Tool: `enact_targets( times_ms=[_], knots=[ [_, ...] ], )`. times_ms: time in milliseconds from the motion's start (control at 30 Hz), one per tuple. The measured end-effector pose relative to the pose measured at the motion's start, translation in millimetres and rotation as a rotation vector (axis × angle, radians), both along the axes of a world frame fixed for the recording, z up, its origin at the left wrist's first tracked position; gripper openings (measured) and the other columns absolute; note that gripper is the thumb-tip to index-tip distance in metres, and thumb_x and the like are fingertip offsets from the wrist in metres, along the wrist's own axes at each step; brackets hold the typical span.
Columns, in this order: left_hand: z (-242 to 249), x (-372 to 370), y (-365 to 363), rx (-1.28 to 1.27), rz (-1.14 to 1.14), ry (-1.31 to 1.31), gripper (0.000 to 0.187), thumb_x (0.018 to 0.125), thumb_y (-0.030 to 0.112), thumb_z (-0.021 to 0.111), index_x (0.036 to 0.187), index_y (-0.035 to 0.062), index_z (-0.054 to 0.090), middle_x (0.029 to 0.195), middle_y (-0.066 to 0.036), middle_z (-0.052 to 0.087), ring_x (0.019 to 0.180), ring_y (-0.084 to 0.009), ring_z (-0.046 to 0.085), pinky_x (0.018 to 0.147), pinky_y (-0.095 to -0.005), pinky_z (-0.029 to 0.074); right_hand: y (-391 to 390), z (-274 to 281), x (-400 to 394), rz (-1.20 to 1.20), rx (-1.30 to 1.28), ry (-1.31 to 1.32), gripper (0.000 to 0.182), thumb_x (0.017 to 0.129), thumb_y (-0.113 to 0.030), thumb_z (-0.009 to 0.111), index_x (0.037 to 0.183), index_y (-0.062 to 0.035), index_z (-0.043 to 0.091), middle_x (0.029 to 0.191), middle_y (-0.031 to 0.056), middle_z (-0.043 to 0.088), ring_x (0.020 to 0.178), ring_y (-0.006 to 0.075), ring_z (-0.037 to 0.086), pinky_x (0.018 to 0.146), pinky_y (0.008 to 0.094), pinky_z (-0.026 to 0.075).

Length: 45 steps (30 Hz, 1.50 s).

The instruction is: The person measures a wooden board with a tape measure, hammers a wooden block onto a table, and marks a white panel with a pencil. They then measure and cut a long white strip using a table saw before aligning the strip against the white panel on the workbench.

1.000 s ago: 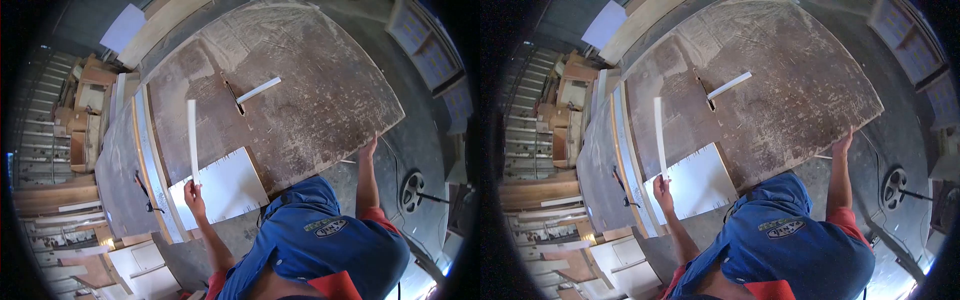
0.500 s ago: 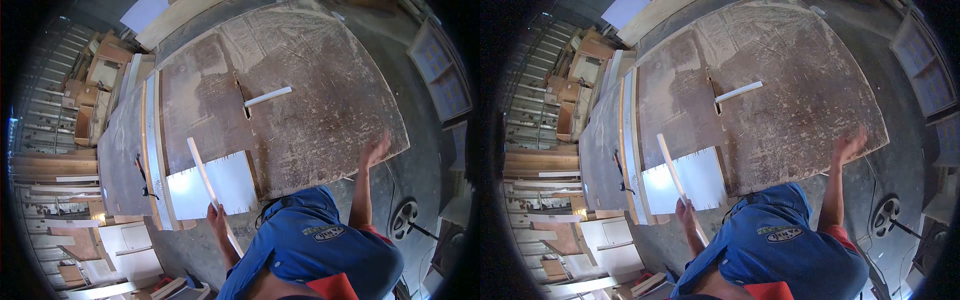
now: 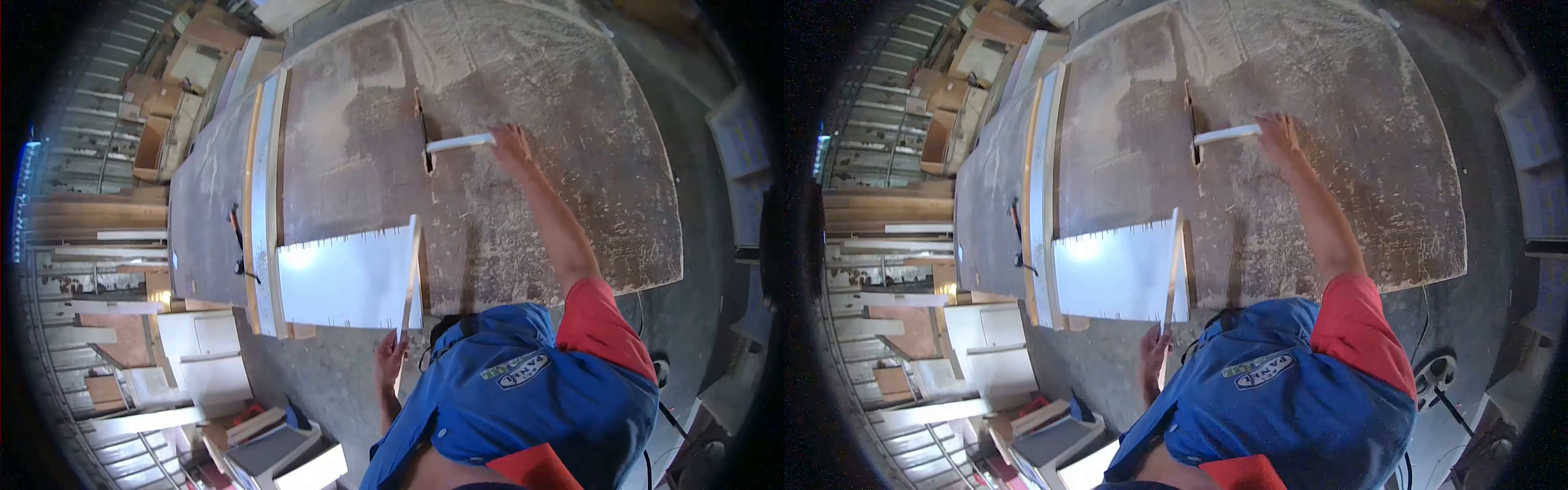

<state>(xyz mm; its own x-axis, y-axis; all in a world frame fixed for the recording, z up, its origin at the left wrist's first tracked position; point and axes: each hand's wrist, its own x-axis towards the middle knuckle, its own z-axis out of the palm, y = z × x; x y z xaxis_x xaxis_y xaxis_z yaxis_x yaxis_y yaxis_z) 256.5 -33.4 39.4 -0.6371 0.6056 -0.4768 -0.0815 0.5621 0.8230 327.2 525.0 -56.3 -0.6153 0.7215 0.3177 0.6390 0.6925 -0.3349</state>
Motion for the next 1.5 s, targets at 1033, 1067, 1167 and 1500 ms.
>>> enact_targets(
  times_ms=[1033,1067,1167,1500],
  knots=[
    [-5,17,40,-0.113,-0.036,-0.435,0.036,0.096,0.036,0.056,0.099,0.0015,0.067,0.059,0.002,0.05,0.053,-0.0081,0.047,0.049,-0.0248,0.036,-227,63,163,0.341,-0.435,-0.027,0.054,0.089,-0.005,0.055,0.14,-0.0189,0.044,0.094,0.0157,0.064,0.067,0.0303,0.065,0.054,0.0393,0.054],
    [-9,16,36,-0.102,0.021,-0.465,0.035,0.096,0.036,0.057,0.097,0.0019,0.067,0.06,0.001,0.051,0.054,-0.0088,0.048,0.049,-0.0253,0.037,-233,68,153,0.413,-0.414,-0.298,0.056,0.089,-0.005,0.055,0.142,-0.0223,0.043,0.089,0.0149,0.062,0.069,0.0326,0.065,0.059,0.0427,0.055],
    [-20,14,25,-0.101,0.014,-0.35,0.032,0.092,0.034,0.062,0.093,0.0025,0.065,0.062,0.0,0.053,0.055,-0.0087,0.05,0.051,-0.0258,0.039,-248,75,139,0.311,-0.432,0.166,0.054,0.09,-0.01,0.054,0.142,-0.02,0.042,0.102,0.0176,0.064,0.081,0.0384,0.065,0.064,0.0459,0.054],
    [7,11,-1,0.056,0.09,-0.118,0.033,0.088,0.037,0.067,0.097,0.005,0.065,0.07,-0.001,0.058,0.063,-0.011,0.054,0.054,-0.0297,0.044,-272,88,67,0.527,-0.481,0.069,0.059,0.094,-0.013,0.051,0.148,-0.0093,0.028,0.132,0.0291,0.05,0.117,0.0458,0.053,0.091,0.0486,0.046]
  ],
)
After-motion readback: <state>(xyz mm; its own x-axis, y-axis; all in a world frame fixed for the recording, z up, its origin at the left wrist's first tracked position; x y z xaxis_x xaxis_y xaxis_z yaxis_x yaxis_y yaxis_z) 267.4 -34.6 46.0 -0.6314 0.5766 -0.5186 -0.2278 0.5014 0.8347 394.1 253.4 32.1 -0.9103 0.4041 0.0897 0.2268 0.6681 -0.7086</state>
